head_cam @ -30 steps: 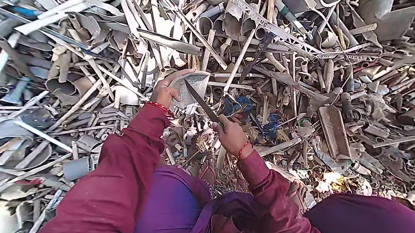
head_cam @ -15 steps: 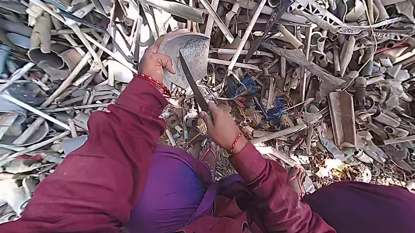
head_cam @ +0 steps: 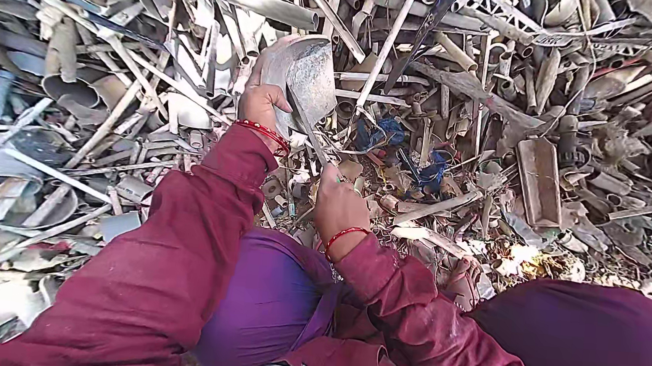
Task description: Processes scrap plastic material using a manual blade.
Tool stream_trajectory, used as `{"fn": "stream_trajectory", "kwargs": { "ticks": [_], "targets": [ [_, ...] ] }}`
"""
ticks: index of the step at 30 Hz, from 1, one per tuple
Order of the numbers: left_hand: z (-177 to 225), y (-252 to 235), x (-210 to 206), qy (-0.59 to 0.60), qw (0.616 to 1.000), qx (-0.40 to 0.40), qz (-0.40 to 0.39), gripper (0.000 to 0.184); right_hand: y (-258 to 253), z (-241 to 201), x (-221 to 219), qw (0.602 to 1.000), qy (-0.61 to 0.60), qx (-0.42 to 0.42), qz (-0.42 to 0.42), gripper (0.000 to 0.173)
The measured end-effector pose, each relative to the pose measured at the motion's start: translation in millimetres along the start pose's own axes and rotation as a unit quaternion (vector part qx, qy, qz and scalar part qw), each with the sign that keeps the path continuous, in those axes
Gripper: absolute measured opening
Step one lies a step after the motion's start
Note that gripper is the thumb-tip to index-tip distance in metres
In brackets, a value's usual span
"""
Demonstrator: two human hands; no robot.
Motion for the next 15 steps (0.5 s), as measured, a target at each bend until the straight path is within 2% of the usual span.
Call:
{"fn": "stream_trajectory", "kwargs": {
  "ticks": [4, 6, 7, 8, 9, 10, 11, 12, 13, 14, 15],
  "targets": [
    [-8.3, 0.3, -14.8, 0.017, 0.99, -0.119, -0.072, 0.088, -6.3, 2.7, -11.6, 1.0, -0.013, 0.0, 0.029, 0.044],
    [-15.4, -8.8, -10.9, -0.004, 0.982, -0.159, -0.099, 0.087, -9.3, 9.3, -0.6, 0.993, -0.098, 0.056, -0.029, 0.033],
    [-14.8, -9.0, -5.7, 0.001, 0.989, -0.128, -0.079, 0.084, -13.0, 17.5, 5.5, 0.976, -0.188, 0.095, -0.055, 0.032],
    [-12.6, -7.0, -0.4, 0.016, 0.996, -0.082, -0.041, 0.08, -17.7, 28.9, 8.4, 0.938, -0.311, 0.124, -0.092, 0.03],
    [-10.5, -6.3, 3.1, 0.033, 0.998, -0.045, 0.011, 0.076, -22.9, 40.6, 11.5, 0.879, -0.434, 0.135, -0.145, 0.029],
    [-7.0, -5.4, 5.7, 0.034, 0.998, -0.03, 0.042, 0.077, -29.4, 51.8, 13.5, 0.825, -0.512, 0.141, -0.193, 0.029],
    [-4.9, -5.8, 7.8, 0.028, 0.998, -0.026, 0.055, 0.077, -35.4, 60.1, 14.6, 0.797, -0.545, 0.147, -0.215, 0.029],
    [-4.0, -6.6, 8.9, 0.012, 0.998, -0.029, 0.058, 0.076, -40.8, 64.3, 15.6, 0.806, -0.53, 0.161, -0.209, 0.028],
    [-5.1, -7.7, 9.7, -0.004, 0.998, -0.03, 0.056, 0.075, -45.1, 63.9, 17.0, 0.851, -0.465, 0.172, -0.174, 0.027],
    [-7.6, -9.2, 9.8, -0.013, 0.998, -0.021, 0.058, 0.074, -45.5, 59.4, 19.4, 0.912, -0.352, 0.175, -0.116, 0.029],
    [-10.6, -10.7, 9.9, -0.018, 0.998, -0.005, 0.055, 0.076, -41.7, 50.7, 22.9, 0.958, -0.228, 0.162, -0.068, 0.032]
  ]
}}
Point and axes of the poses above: each hand's wrist, its own y-axis away from the middle knuckle, its own x-axis out of the back of the hand, z = x × y, the point moved 1 cm from there along -y, towards the middle knuckle, and after that the axes turned 6 degrees about z, right-handed, at the moved point
